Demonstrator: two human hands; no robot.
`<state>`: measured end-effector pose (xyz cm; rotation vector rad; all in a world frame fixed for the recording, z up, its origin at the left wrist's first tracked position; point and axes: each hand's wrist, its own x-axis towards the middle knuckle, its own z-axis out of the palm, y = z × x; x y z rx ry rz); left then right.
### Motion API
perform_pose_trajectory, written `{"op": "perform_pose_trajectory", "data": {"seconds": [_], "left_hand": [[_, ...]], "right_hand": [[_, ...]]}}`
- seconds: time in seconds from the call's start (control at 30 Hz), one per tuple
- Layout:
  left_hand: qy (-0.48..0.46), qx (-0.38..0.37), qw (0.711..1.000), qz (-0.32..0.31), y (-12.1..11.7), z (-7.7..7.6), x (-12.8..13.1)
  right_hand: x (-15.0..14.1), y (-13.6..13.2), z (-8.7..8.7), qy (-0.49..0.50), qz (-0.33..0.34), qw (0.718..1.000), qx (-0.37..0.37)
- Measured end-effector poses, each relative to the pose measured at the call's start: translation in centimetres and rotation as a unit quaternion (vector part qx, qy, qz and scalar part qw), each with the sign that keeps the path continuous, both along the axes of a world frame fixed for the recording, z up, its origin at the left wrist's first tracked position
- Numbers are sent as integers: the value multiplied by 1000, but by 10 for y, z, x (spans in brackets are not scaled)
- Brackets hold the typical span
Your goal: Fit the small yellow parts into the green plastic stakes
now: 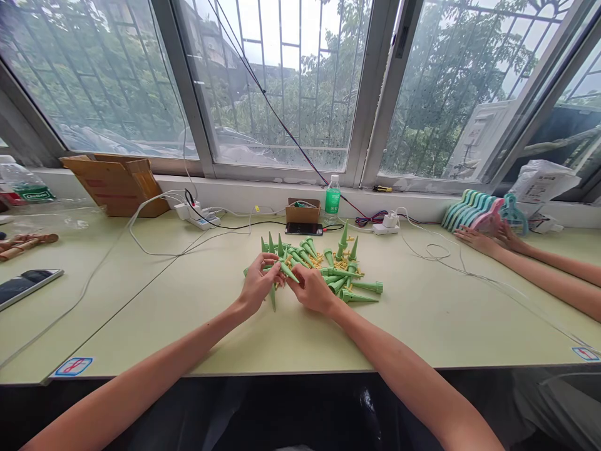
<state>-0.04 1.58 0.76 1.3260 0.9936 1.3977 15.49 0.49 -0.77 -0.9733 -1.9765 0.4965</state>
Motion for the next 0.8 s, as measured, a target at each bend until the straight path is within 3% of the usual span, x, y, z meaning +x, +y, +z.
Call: {"op": "perform_pose_trajectory", "data": {"seconds": [0.2, 0.63, 0.8], "left_hand": [[-2, 3, 1000, -3, 1, -1, 0], [18, 20, 999, -38, -4, 0, 1], [43, 35, 997, -45, -7, 1, 1]], "right_hand": [[0, -1, 2, 15, -12, 1000, -2], [3, 8, -2, 160, -103, 981, -48], [3, 7, 1, 202, -105, 972, -63]]}}
